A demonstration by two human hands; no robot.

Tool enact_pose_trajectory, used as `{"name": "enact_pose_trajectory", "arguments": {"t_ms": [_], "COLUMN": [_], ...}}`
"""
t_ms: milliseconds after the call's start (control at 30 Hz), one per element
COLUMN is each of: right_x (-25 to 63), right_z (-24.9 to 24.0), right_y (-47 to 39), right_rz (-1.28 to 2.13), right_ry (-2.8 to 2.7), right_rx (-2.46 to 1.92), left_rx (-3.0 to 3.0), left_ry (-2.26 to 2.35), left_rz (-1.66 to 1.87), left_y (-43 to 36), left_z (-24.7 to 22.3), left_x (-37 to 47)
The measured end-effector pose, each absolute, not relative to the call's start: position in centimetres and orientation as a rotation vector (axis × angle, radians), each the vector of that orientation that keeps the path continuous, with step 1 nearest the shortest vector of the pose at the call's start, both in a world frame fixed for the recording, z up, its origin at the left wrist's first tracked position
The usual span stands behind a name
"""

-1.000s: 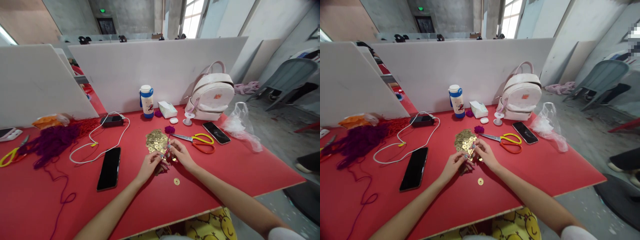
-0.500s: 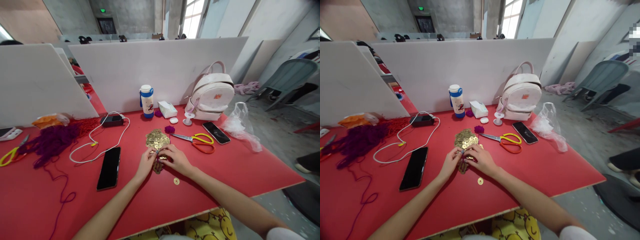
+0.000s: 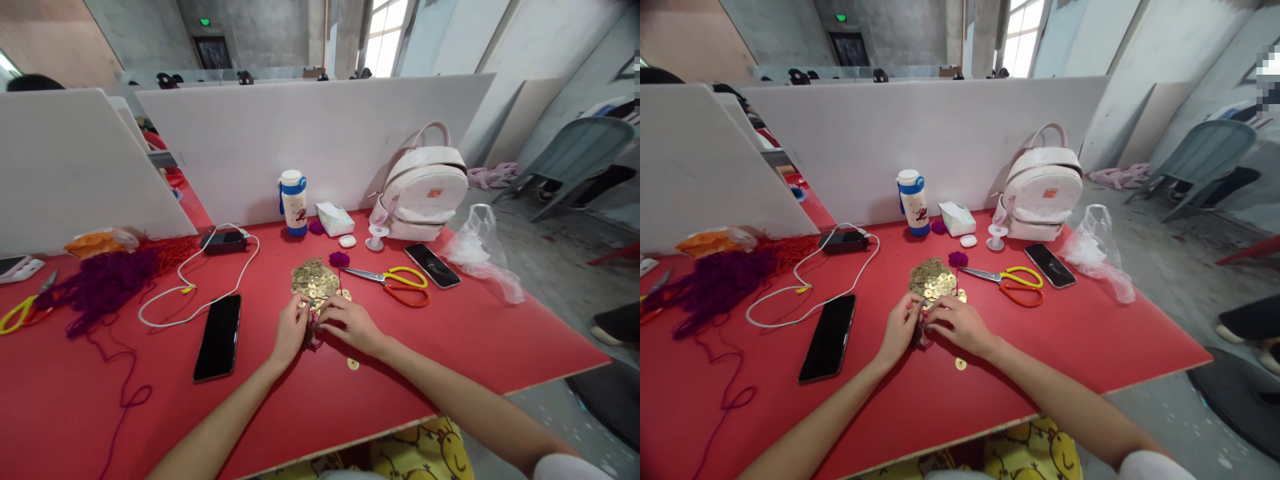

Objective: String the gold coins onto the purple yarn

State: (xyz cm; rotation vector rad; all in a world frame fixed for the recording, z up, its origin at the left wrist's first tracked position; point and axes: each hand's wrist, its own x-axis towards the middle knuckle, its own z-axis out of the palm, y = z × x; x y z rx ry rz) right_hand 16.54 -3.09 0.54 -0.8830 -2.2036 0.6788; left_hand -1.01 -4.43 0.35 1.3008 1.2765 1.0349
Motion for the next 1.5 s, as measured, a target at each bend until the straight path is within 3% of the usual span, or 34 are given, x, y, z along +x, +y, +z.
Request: {"name": "enact_pose_trajectory", "arguments": {"t_ms": [1167, 1500], "right_x": [16.4, 16.9], "right_z": [-0.7, 0.1], "right_y": [-3.0, -2.2], "right_rz": [0.628, 0.787], "right_ry": [-2.300, -2.222], "right_rx": [-0.783, -1.008], "left_rx": [1.267, 1.309], "left_ry": [1.350, 1.157], "left_rz": [1.205, 1.033], "left_y": [-3.9, -4.0], "left_z": [-0.7, 0.1], "left_x": [-1.3, -1.3]}}
